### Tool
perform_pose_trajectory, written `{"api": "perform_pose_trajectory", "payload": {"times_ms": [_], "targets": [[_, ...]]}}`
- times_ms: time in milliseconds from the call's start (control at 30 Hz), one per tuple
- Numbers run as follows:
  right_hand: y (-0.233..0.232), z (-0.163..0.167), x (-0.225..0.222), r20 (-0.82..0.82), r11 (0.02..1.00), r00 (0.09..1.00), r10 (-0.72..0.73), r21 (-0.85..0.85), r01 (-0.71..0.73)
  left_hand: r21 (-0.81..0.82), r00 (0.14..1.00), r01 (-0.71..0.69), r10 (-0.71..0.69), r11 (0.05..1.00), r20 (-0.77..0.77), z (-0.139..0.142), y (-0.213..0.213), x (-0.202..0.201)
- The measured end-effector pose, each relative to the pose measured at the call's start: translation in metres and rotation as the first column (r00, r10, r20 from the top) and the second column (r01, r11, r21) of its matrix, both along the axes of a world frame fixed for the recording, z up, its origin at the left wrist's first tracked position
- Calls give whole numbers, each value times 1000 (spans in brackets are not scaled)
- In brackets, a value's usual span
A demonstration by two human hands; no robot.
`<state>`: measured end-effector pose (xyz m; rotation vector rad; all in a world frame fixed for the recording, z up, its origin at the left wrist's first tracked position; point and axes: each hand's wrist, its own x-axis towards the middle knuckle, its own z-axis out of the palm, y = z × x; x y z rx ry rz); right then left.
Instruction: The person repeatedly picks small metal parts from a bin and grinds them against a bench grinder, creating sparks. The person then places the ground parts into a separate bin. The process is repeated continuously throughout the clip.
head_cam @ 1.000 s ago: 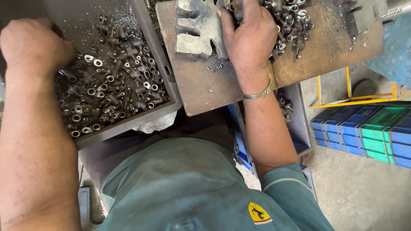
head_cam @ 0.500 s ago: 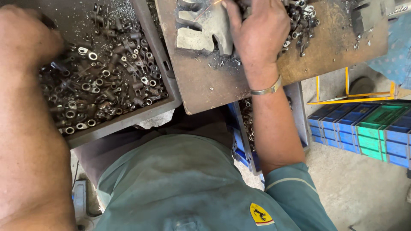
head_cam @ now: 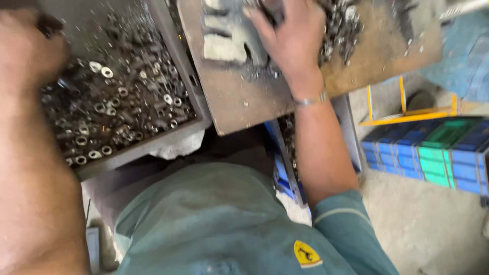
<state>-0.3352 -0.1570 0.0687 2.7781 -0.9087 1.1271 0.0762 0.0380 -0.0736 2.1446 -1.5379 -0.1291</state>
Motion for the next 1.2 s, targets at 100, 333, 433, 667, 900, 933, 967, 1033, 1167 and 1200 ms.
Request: {"api": "perform_pose_trajectory", "payload": {"times_ms": [100, 333, 433, 667, 900, 933, 967, 1033, 1167, 1200], "targets": [[15, 18, -13, 108, 976, 972, -210, 84, 202, -94, 977, 23, -2, 995, 213, 39, 0, -18], [84, 19, 6, 163, 958, 975, 150, 220, -184, -70, 707, 81, -107, 994, -699, 108, -14, -131], [97, 10, 18, 139, 925, 952, 272, 236, -299, -196, 311, 209, -255, 958, -915, 127, -23, -167], [59, 11, 5, 48, 993, 997, 53, 100, -58, -77, 899, 323, -331, 943, -287, 111, -28, -115], [28, 2, 8, 35, 956, 981, -188, 236, 175, 597, 955, 57, -219, 801, 202, 45, -34, -102], [25, 0, 10, 28, 966, 984, -175, 196, 166, 606, 949, 47, -224, 794, 220, 42, -34, -104], [22, -2, 11, 21, 975, 987, -162, 156, 156, 598, 951, 41, -215, 800, 222, 40, -33, -105], [18, -5, 12, -10, 985, 987, -161, 58, 161, 592, 956, 36, -200, 805, 214, 40, -32, -107], [11, -5, 10, -85, 973, 970, -227, -59, 223, 577, 946, 35, -213, 816, 245, 44, -27, -108], [9, -4, 8, -111, 968, 962, -251, -52, 247, 592, 939, 28, -225, 805, 261, 45, -26, -109]]}}
